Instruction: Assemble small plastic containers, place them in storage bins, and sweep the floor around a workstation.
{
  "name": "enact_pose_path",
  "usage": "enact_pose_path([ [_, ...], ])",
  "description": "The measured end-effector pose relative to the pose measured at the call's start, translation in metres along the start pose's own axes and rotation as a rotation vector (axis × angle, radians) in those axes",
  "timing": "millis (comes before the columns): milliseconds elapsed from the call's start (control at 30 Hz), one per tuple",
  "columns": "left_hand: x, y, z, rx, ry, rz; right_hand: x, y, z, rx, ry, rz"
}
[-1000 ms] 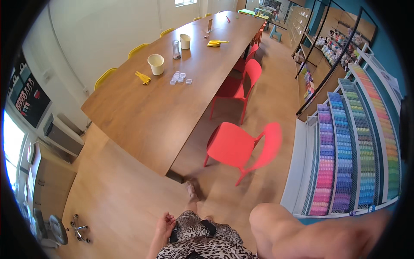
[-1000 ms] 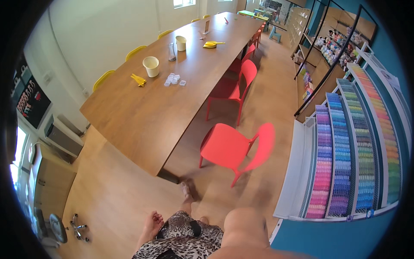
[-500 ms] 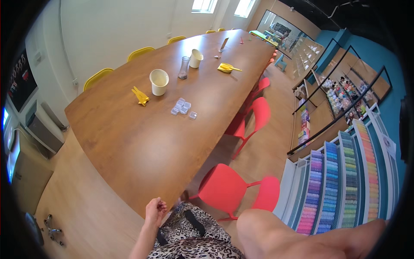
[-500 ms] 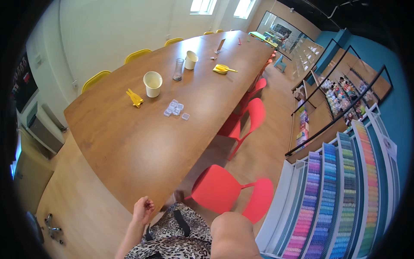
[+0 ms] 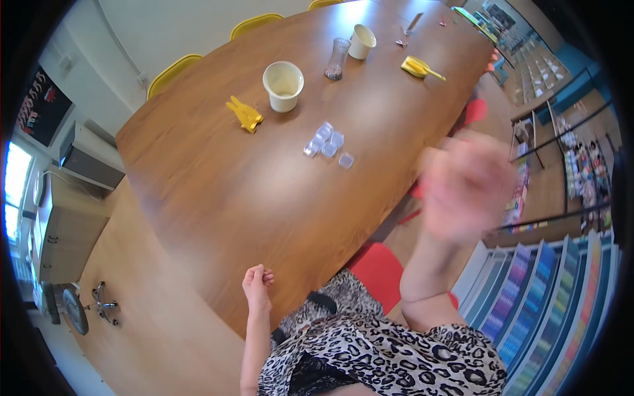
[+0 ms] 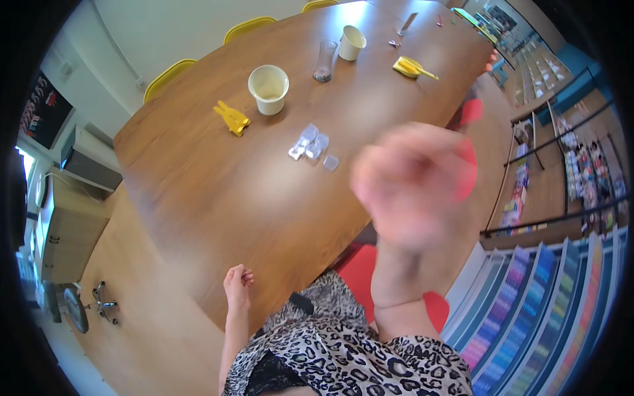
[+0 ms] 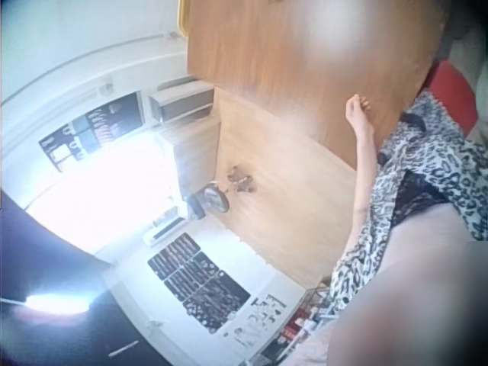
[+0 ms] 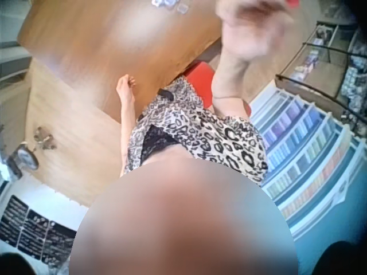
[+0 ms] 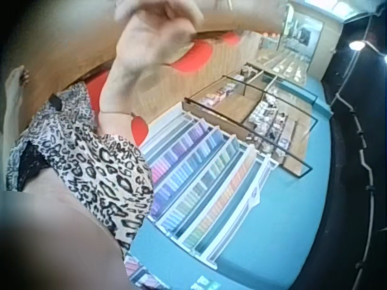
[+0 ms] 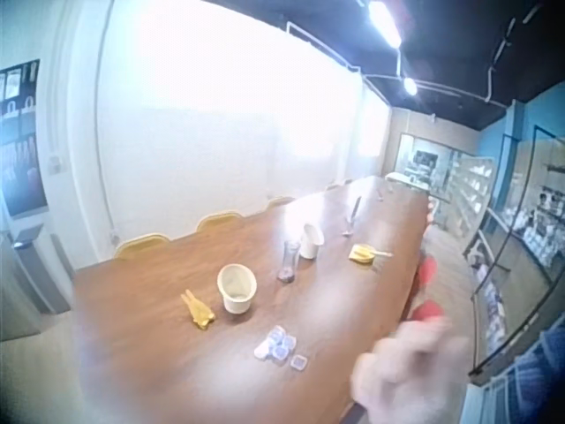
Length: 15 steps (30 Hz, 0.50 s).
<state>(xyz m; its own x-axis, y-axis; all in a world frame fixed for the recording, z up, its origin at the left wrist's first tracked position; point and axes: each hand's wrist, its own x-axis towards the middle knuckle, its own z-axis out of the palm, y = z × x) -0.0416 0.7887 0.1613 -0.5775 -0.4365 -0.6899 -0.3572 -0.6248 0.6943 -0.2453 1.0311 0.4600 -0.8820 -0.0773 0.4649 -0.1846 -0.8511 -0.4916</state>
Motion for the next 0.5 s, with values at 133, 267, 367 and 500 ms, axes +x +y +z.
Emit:
enact_pose_path([
  [133, 0.046, -0.011, 0.096, 0.178, 0.021, 0.055, 0.051, 0.111, -0.233, -1.092, 0.2, 0.472],
  [267, 0.11, -0.006, 0.179, 0.518, -0.037, 0.316, 0.02, 0.16, -0.366, -1.257, 0.082, 0.716],
  [367, 0.143, 0.023, 0.256, 0.926, -0.031, 0.533, 0.035, 0.174, -0.402, -1.302, -0.023, 0.806],
  [500, 0.187, 0.042, 0.333, 1.118, -0.031, 0.72, 0.071, 0.209, -0.424, -1.4, -0.208, 0.696],
])
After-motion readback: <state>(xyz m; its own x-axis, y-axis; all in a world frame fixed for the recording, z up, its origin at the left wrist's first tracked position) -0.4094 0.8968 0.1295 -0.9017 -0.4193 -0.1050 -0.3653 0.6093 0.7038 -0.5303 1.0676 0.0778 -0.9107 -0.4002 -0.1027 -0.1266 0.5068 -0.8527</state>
